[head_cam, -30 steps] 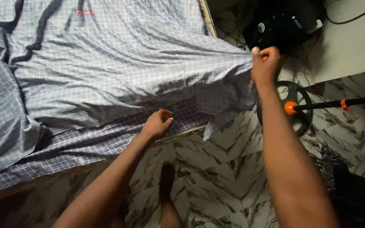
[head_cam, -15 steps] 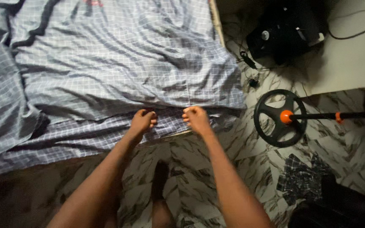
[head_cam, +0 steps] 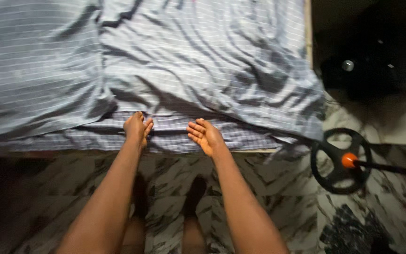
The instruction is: The person folds a blanket on a bed by hand, spreading it out, aligning the edges, and folding it into a smaller rectangle.
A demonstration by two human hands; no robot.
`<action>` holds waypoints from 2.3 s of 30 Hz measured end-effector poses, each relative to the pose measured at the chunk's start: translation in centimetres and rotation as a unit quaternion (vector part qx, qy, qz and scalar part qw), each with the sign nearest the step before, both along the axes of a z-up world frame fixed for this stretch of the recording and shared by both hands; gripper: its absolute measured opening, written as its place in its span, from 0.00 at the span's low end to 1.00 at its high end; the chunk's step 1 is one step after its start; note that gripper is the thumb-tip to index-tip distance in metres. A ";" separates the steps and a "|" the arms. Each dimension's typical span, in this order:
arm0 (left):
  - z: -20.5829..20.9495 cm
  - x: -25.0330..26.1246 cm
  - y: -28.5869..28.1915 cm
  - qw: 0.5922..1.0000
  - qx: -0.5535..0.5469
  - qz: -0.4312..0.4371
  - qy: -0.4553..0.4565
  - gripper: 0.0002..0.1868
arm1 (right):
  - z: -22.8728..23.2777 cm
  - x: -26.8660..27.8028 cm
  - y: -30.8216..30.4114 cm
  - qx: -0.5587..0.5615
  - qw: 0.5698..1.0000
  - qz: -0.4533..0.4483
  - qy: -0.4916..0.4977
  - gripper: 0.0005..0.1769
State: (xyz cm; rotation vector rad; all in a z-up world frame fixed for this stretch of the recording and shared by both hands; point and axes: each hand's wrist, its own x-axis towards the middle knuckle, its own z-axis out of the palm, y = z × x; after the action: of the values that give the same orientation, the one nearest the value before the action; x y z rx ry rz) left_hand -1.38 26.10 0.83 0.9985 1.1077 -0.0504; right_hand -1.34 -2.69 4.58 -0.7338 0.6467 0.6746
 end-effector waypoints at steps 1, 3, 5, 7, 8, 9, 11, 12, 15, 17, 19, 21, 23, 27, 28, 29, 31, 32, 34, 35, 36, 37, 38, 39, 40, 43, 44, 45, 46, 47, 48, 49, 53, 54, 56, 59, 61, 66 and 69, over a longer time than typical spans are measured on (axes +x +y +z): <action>0.0 -0.3 1.8 1.000 0.003 0.008 0.001 0.20 | -0.3 0.1 1.4 0.003 1.000 0.008 0.001 0.30; 0.0 -1.0 5.2 0.996 -0.055 0.045 -0.054 0.28 | -0.6 0.5 4.0 0.031 0.999 -0.010 0.008 0.33; -0.3 -1.2 8.3 0.993 -0.074 0.072 -0.051 0.31 | -0.8 0.9 6.4 0.043 0.999 -0.009 0.027 0.33; -0.8 -1.5 11.2 0.990 -0.093 0.096 -0.049 0.35 | -1.1 1.6 8.5 0.053 0.997 -0.009 0.046 0.34; -1.0 -1.9 12.6 0.986 -0.115 0.107 -0.063 0.34 | -1.5 2.1 9.4 0.040 0.998 -0.016 0.051 0.35; -1.1 -2.2 14.1 0.981 -0.136 0.118 -0.077 0.33 | -2.1 2.5 10.4 0.027 0.998 -0.023 0.056 0.36; -1.2 -2.8 16.2 0.982 -0.125 0.135 -0.054 0.30 | -4.0 3.4 11.6 0.017 0.998 -0.017 0.057 0.33; -1.2 -2.8 17.0 0.982 -0.116 0.146 -0.031 0.27 | -5.3 4.0 11.9 0.003 0.998 -0.017 0.059 0.29; -0.4 -3.1 19.2 0.975 -0.145 0.149 -0.082 0.18 | -9.7 5.2 11.6 -0.094 0.993 -0.003 0.065 0.18; 0.6 -3.0 19.9 0.969 -0.156 0.164 -0.098 0.17 | -10.4 5.0 11.7 -0.124 0.991 -0.007 0.049 0.11; 2.2 -3.0 20.3 0.963 -0.167 0.178 -0.116 0.17 | -9.0 4.1 12.4 -0.120 0.992 -0.023 0.018 0.10; 4.0 -3.1 20.5 0.954 -0.184 0.178 -0.157 0.18 | -4.5 3.1 12.4 -0.082 0.986 -0.145 0.002 0.10; 5.3 -3.5 20.7 0.954 -0.171 0.193 -0.151 0.18 | 0.6 1.9 12.0 -0.083 0.974 -0.209 -0.008 0.09; 6.7 -4.6 21.4 0.944 -0.198 0.195 -0.179 0.19 | 4.9 0.5 9.0 0.039 0.940 -0.337 -0.050 0.13; 7.1 -5.0 21.5 0.943 -0.197 0.195 -0.182 0.19 | 4.6 0.3 7.8 0.039 0.926 -0.372 -0.049 0.10; 7.2 -5.2 21.2 0.956 -0.171 0.180 -0.156 0.18 | 4.1 0.1 6.0 0.039 0.911 -0.408 -0.051 0.08; 7.1 -5.4 20.8 0.966 -0.148 0.163 -0.134 0.17 | 2.9 0.0 2.5 0.083 0.911 -0.389 -0.105 0.04; 7.0 -5.1 20.6 0.957 -0.178 0.157 -0.169 0.19 | 2.7 0.0 1.5 0.126 0.909 -0.367 -0.154 0.11; 7.1 -5.6 20.0 0.944 -0.208 0.149 -0.208 0.22 | 3.4 -0.8 1.3 0.143 0.911 -0.371 -0.112 0.13; 7.7 -5.6 19.2 0.949 -0.192 0.143 -0.205 0.20 | 4.6 -1.1 1.8 0.159 0.911 -0.375 -0.068 0.14; 8.6 -5.2 18.5 0.954 -0.175 0.136 -0.201 0.19 | 5.9 -1.3 3.1 0.147 0.929 -0.337 -0.043 0.13; 9.7 -5.1 17.7 0.953 -0.177 0.135 -0.204 0.19 | 7.1 -1.9 5.0 0.134 0.946 -0.296 -0.014 0.12; 11.0 -4.9 16.9 0.959 -0.174 0.120 -0.187 0.20 | 8.5 -2.6 6.6 0.066 0.970 -0.233 -0.010 0.14; 12.5 -4.7 16.2 0.965 -0.170 0.103 -0.170 0.22 | 9.6 -3.2 8.7 -0.001 0.986 -0.168 -0.004 0.16; 14.0 -4.5 15.6 0.965 -0.172 0.101 -0.172 0.22 | 10.3 -3.5 11.2 0.002 0.995 -0.100 -0.020 0.22; 17.0 -4.6 14.4 0.942 -0.224 0.111 -0.224 0.24 | 11.3 -4.6 18.3 -0.025 0.994 -0.036 0.100 0.45; 17.5 -4.8 14.2 0.935 -0.241 0.112 -0.236 0.22 | 11.5 -5.1 20.8 0.004 0.996 -0.016 0.088 0.51; 17.9 -4.9 14.2 0.927 -0.256 0.113 -0.249 0.21 | 11.7 -5.4 22.9 0.035 0.997 0.006 0.075 0.58; 18.2 -5.1 14.2 0.927 -0.253 0.114 -0.250 0.21 | 11.9 -5.6 24.8 0.037 0.996 0.008 0.075 0.58; 18.5 -5.4 14.2 0.930 -0.251 0.097 -0.250 0.23 | 12.1 -5.6 26.8 0.124 0.990 -0.004 0.061 0.63; 18.7 -5.6 14.4 0.932 -0.249 0.079 -0.250 0.25 | 12.3 -5.3 28.2 0.209 0.977 -0.017 0.047 0.68; 18.8 -5.8 14.5 0.933 -0.247 0.081 -0.249 0.25 | 12.3 -4.7 29.0 0.210 0.976 -0.016 0.049 0.68; 18.8 -6.8 16.0 0.952 -0.205 0.083 -0.214 0.22 | 9.6 0.7 29.8 0.192 0.974 -0.114 0.037 0.58; 18.6 -7.1 16.4 0.942 -0.220 0.103 -0.233 0.20 | 8.6 1.6 29.2 0.191 0.967 -0.164 0.039 0.50; 18.8 -7.6 17.4 0.946 -0.213 0.092 -0.228 0.20 | 7.6 4.1 27.3 0.179 0.952 -0.246 0.033 0.39; 19.2 -8.4 18.7 0.953 -0.206 0.075 -0.208 0.21 | 8.6 6.8 24.6 0.087 0.961 -0.260 0.034 0.32; 19.6 -8.8 19.1 0.957 -0.204 0.065 -0.196 0.21 | 9.8 7.6 23.5 0.030 0.967 -0.250 0.043 0.28; 19.3 -8.8 20.2 0.952 -0.217 0.061 -0.206 0.22 | 9.8 5.4 20.1 -0.014 0.977 -0.211 0.006 0.25; 18.2 -9.3 20.9 0.945 -0.238 0.069 -0.214 0.20 | 9.2 2.0 17.5 0.054 0.959 -0.277 0.022 0.25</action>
State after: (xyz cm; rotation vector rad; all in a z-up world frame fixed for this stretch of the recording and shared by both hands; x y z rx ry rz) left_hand -10.66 46.99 19.06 0.4627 0.7114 0.0140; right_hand 0.66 14.83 13.80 -0.4046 0.8072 0.2056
